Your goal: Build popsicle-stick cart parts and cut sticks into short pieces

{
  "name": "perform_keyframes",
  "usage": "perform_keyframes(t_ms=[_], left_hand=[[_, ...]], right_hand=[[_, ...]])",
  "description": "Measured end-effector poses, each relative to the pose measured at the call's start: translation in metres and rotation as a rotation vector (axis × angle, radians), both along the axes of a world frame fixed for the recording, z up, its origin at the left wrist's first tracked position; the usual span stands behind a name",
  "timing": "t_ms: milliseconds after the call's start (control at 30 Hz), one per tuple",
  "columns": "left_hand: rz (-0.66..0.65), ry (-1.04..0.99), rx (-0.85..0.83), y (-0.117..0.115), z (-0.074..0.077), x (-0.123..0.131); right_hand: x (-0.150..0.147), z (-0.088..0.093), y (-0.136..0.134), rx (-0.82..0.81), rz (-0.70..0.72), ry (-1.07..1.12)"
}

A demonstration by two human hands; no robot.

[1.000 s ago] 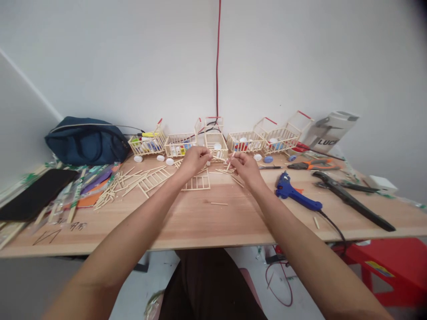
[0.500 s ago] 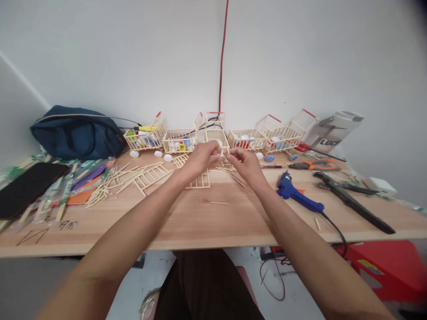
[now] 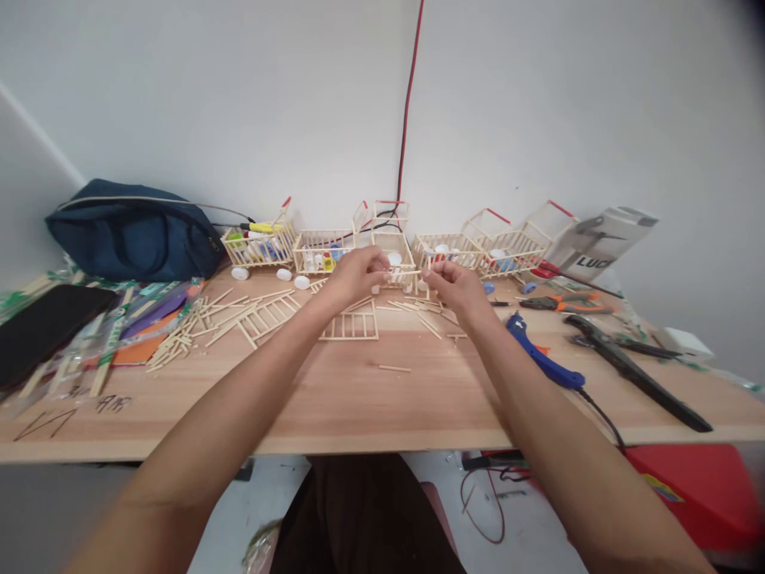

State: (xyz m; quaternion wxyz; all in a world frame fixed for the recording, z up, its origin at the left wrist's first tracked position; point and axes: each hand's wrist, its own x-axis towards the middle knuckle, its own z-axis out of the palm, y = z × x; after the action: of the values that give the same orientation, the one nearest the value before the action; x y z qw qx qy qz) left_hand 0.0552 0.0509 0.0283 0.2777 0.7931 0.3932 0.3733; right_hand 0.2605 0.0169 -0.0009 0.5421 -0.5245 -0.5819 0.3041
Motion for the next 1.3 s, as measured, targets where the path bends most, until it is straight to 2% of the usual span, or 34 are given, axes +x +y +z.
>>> perform_keyframes(t_ms=[133, 300, 700, 1300], left_hand=[[0.072, -0.159, -0.100, 0.009, -0.006, -0.008], [0.149, -0.240, -0.081, 0.015, -0.016, -0.002], [0.212, -0.258, 0.040, 0.010, -0.019, 0.005], [0.236, -0.258, 0.073, 0.012, -0.026, 0.006]], right_hand=[[0.004, -0.002, 0.011, -0.028, -0.021, 0.032], [0.000, -0.012, 0.021, -0.062, -0.015, 0.124], [-0.001, -0.027, 0.028, 0.022, -0.005, 0.164], [-0.002, -0.029, 0.027, 0.041, 0.006, 0.178]])
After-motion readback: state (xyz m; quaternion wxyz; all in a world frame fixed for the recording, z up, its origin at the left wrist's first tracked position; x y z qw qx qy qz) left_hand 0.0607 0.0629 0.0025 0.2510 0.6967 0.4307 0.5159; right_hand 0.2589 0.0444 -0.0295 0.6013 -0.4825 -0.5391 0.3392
